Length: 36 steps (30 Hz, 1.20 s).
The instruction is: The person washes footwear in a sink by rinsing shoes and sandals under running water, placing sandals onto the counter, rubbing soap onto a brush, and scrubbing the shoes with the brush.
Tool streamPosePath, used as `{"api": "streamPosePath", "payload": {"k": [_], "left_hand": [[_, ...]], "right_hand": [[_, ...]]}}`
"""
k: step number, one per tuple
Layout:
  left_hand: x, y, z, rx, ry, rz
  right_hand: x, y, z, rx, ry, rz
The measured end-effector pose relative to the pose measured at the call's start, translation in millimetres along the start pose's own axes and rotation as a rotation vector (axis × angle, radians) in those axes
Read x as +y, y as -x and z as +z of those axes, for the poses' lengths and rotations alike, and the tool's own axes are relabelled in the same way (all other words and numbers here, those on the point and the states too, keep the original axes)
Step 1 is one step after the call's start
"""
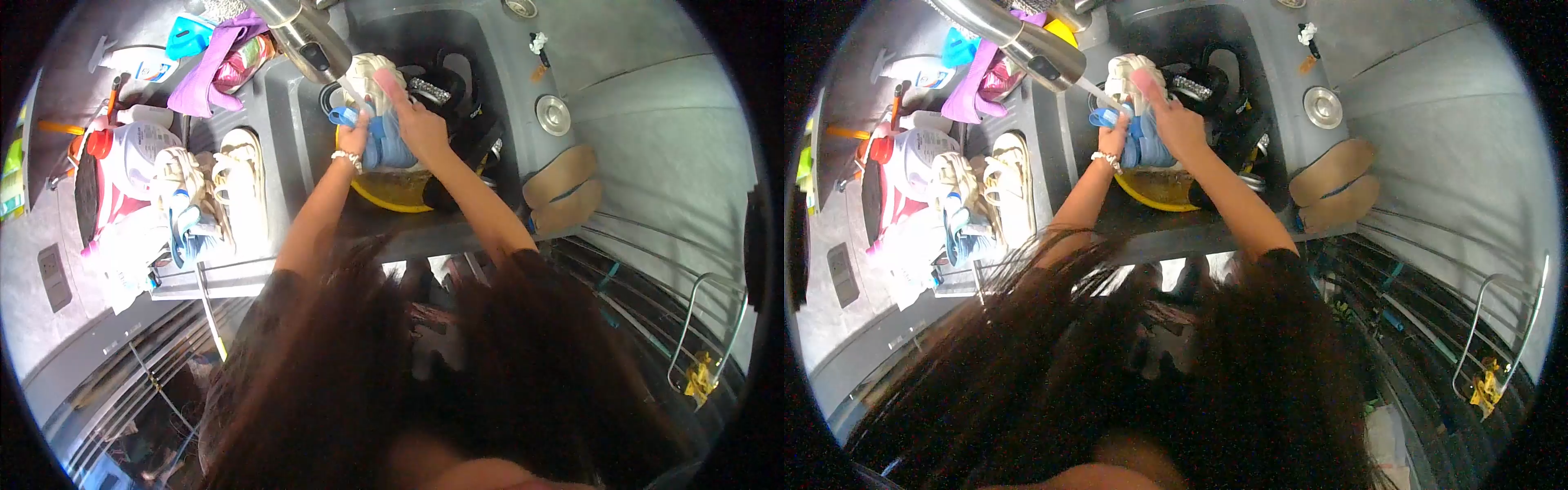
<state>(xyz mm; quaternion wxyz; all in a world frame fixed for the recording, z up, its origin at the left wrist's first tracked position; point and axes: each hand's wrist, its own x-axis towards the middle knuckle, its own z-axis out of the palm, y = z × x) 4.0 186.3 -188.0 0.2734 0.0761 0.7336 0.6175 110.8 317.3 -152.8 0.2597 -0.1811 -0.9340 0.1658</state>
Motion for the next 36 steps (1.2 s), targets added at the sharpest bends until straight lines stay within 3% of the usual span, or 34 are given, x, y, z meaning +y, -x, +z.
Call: {"api": "streamPosePath", "payload": {"k": [3, 6, 7, 10, 12, 14, 15, 16, 18, 20, 22, 25, 26, 28, 30, 32, 33, 36], "left_hand": [[-12.9, -4.1, -12.4, 0.07, 0.012, 0.018], [-18.7, -0.8, -18.4, 0.159, -0.008, 0.072], [-14.4, 5.2, -22.7, 0.148, -0.056, -0.037], [-31.5, -12.1, -36.4, 0.032, -0.04, -0.018], [-35.4, -14.6, -47.3, 0.058, -0.123, 0.005], [-44.3, -14.6, -59.9, 0.177, -0.282, -0.198], [-33.9, -13.8, -62.0, 0.178, -0.644, -0.431], [-47.2, -8.9, -55.5, 0.321, -0.566, -0.325], [-62.0, -11.6, -37.7, 0.489, -0.502, -0.503], [-8.8, 25.1, -11.6, 0.541, -0.389, -0.377], [-36.3, 29.1, -9.6, 0.43, -0.364, -0.058], [-27.8, 39.4, 3.9, 0.542, -0.351, 0.179], [-22.7, 40.3, 1.8, 0.545, -0.347, 0.179], [2.8, 52.4, -7.9, 0.246, -0.31, -0.048], [-11.3, 43.6, -11.7, 0.277, -0.203, -0.017], [-4.7, 46.0, -19.3, 0.088, -0.155, -0.041], [-7.3, 44.6, -23.5, 0.051, -0.208, 0.056], [-2.0, 51.8, -26.4, 0.107, -0.35, 0.07]], "right_hand": [[-18.2, 54.1, -3.3, -0.13, 0.06, -0.037], [-19.3, 83.1, -22.6, -0.237, 0.049, -0.256], [-16.2, 66.7, -15.8, -0.236, 0.102, -0.219], [-4.6, -29.2, 0.7, -0.157, 0.096, -0.237], [-16.5, -40.3, -2.8, -0.155, 0.124, -0.276], [-24.3, -14.1, -4.6, -0.273, 0.125, -0.369], [-24.7, 4.2, -8.2, -0.387, 0.14, -0.457], [-24.6, 19.7, -11.6, -0.371, 0.105, -0.469], [-16.9, 20.7, -7.7, -0.346, 0.11, -0.524], [-14.8, 18.1, -7.0, -0.344, 0.091, -0.51], [-10.0, 18.0, -8.2, -0.342, 0.067, -0.489], [2.1, 20.3, -26.3, -0.233, -0.047, -0.354], [4.3, 19.4, -29.5, -0.233, -0.045, -0.359], [6.9, 22.1, -34.2, -0.24, -0.086, -0.33], [3.2, 26.0, -32.8, -0.271, -0.137, -0.345], [-2.5, 28.3, -30.8, -0.302, -0.194, -0.358], [-6.9, 26.7, -31.6, -0.291, -0.261, -0.366], [-15.1, 23.8, -45.4, -0.262, -0.353, -0.36]]}}
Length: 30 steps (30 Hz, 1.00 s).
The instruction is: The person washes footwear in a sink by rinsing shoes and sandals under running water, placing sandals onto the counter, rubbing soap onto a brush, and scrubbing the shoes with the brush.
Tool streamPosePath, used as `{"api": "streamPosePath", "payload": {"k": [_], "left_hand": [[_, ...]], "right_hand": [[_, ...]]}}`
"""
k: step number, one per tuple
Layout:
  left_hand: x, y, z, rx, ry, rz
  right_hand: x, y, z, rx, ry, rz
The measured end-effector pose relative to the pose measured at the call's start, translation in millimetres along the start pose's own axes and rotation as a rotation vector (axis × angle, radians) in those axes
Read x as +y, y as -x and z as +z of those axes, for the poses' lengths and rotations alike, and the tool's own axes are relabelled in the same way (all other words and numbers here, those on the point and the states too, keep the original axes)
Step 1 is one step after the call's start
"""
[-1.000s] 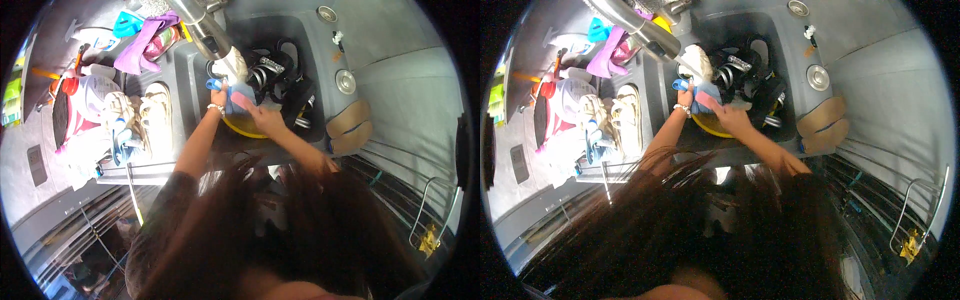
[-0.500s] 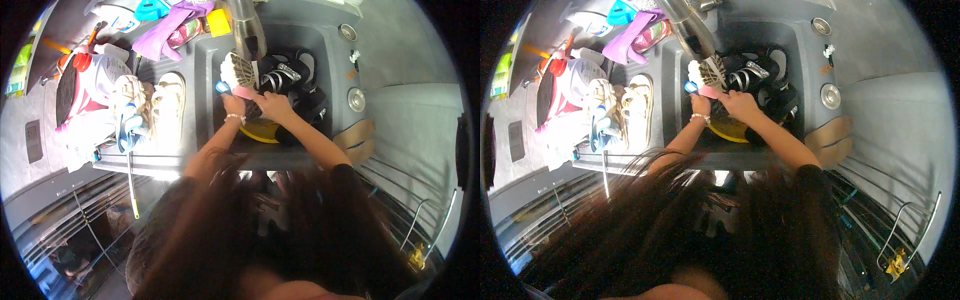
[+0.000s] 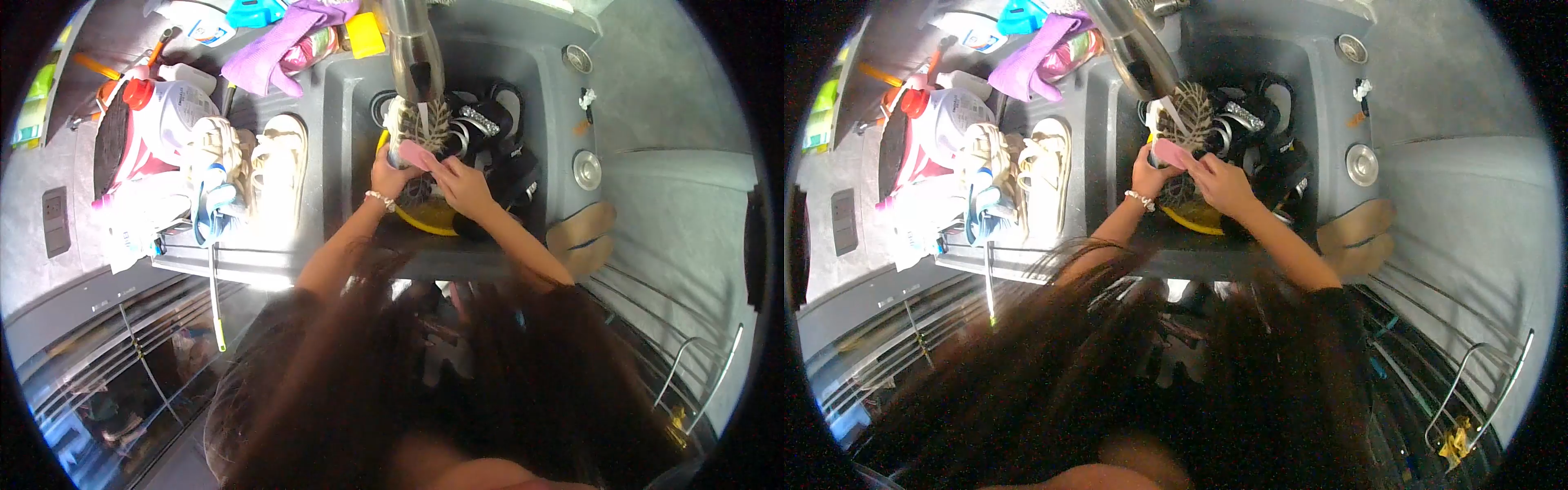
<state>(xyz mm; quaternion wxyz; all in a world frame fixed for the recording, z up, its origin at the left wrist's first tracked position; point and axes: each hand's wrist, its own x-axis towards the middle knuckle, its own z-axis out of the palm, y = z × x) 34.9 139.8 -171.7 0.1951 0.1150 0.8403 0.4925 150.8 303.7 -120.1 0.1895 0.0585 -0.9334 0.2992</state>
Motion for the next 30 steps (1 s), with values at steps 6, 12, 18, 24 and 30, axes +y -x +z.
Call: {"api": "streamPosePath", "payload": {"k": [6, 12, 18, 24, 30], "left_hand": [[62.5, 12.7, 2.3, 0.319, -0.423, -0.154], [67.3, 18.0, 20.3, 0.076, -0.877, 0.575], [80.4, -2.0, 7.0, -0.009, -0.855, 0.281], [98.7, -13.1, 7.7, 0.021, -0.758, 0.159], [105.6, -33.8, 18.2, -0.136, -0.119, 0.317]], "right_hand": [[-15.3, 18.0, -22.2, 0.149, -0.133, 0.151], [-22.1, 49.8, -36.7, 0.303, -0.222, 0.438], [-34.7, 71.4, -36.2, 0.188, -0.269, 0.511], [-22.4, 60.2, -20.0, 0.181, -0.998, 1.038], [-5.4, 3.0, -1.1, 0.21, -1.495, 0.915]]}}
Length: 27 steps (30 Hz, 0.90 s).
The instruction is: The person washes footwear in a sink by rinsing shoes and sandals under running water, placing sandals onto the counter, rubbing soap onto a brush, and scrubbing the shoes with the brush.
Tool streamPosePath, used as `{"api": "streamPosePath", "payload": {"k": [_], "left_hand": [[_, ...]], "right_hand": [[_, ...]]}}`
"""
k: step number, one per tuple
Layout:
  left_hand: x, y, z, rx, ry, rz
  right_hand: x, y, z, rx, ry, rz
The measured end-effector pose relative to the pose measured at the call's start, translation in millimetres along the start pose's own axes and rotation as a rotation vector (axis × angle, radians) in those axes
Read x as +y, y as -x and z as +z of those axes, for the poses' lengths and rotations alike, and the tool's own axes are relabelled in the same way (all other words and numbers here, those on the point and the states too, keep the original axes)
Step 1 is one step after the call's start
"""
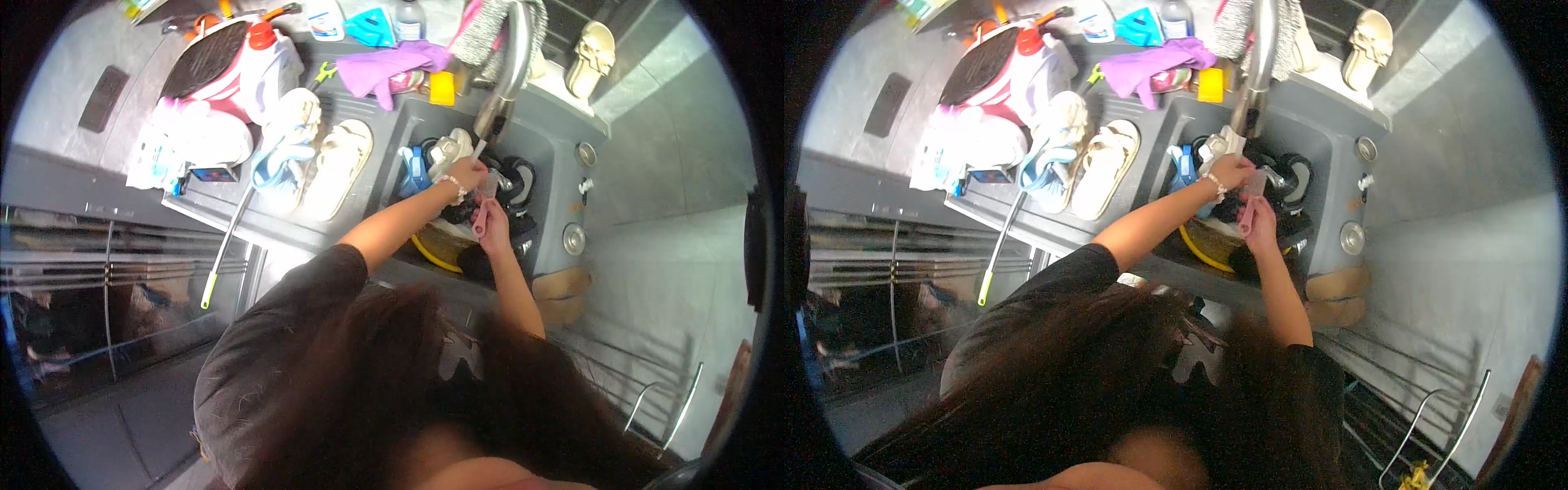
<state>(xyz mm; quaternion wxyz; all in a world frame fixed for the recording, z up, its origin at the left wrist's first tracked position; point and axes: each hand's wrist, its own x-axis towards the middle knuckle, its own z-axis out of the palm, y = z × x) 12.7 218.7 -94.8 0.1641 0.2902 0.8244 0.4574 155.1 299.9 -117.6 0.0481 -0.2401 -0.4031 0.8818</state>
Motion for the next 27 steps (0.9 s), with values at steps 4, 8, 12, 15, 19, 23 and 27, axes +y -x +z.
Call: {"api": "streamPosePath", "payload": {"k": [4, 8, 12, 15, 19, 23, 27], "left_hand": [[13.7, -13.6, -24.7, -0.015, 1.237, -0.644], [-10.3, -13.0, -26.1, -0.075, 1.178, -0.46], [11.1, 7.0, -35.4, 0.047, 0.893, -0.439], [-7.1, 7.2, -36.5, 0.061, 0.739, -0.264], [-8.2, 7.3, -64.7, 0.066, 0.576, -0.186], [-25.0, -15.5, -86.5, 0.199, 0.445, -0.209], [-17.6, -52.4, -110.1, 0.358, -0.139, -0.249]], "right_hand": [[-20.9, -23.1, 29.3, -0.046, -0.105, -0.071], [-32.2, -34.6, 50.6, -0.124, -0.072, 0.013], [-40.5, -19.0, 85.8, -0.138, 0.047, 0.012], [-44.5, -26.3, 83.5, -0.248, -0.013, 0.202], [-50.6, -31.3, 79.8, -0.256, -0.096, 0.265], [-55.4, -31.2, 83.5, -0.268, -0.08, 0.234], [-48.3, -35.1, 68.3, -0.263, -0.049, 0.24]]}}
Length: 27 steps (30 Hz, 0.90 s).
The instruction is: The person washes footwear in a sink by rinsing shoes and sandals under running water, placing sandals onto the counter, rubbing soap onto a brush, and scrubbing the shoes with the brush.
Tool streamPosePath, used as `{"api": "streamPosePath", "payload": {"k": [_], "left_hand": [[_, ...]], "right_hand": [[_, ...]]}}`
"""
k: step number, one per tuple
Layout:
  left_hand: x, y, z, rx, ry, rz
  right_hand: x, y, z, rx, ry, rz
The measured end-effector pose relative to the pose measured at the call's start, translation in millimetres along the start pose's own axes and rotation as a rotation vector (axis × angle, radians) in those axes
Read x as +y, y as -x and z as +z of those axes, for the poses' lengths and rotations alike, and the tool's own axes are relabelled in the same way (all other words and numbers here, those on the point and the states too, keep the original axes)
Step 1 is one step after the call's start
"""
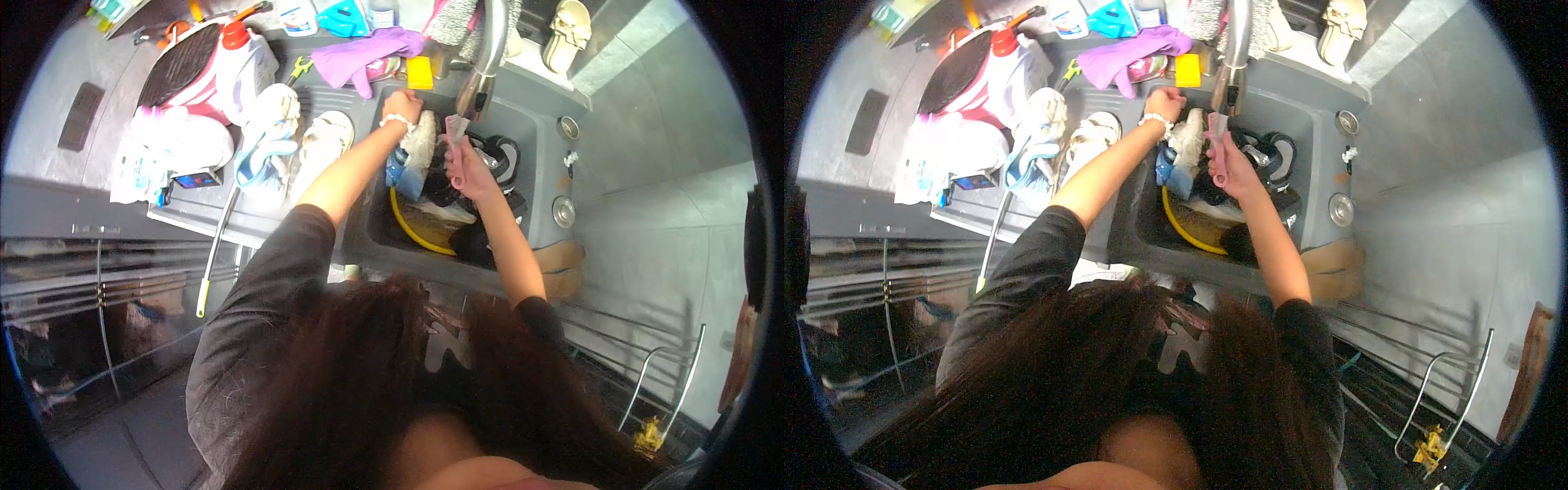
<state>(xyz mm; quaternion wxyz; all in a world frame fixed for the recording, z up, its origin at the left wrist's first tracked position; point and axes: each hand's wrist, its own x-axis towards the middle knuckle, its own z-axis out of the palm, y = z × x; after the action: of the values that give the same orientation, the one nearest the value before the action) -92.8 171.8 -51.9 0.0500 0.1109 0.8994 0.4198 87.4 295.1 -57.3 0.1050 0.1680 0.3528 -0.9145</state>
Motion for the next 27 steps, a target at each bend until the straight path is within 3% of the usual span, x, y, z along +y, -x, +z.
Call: {"api": "streamPosePath", "payload": {"k": [5, 10, 11, 14, 27], "left_hand": [[29.7, -50.0, 17.9, 0.128, -0.382, 0.08], [39.3, -93.1, 55.6, -0.131, -0.464, -0.228], [27.0, -105.8, 68.2, -0.041, -0.684, -0.074], [35.4, -111.8, 54.7, -0.133, -0.895, 0.037], [32.1, -154.8, 65.8, -0.278, -1.001, 0.101]], "right_hand": [[9.8, 15.7, -8.1, 0.153, 0.046, 0.007], [29.6, 30.2, -30.6, 0.22, 0.139, 0.006], [32.6, 35.6, -33.0, 0.202, 0.179, -0.001], [36.2, 49.2, -38.6, 0.189, 0.194, -0.001], [46.2, 56.2, -41.7, 0.195, 0.238, -0.042]]}}
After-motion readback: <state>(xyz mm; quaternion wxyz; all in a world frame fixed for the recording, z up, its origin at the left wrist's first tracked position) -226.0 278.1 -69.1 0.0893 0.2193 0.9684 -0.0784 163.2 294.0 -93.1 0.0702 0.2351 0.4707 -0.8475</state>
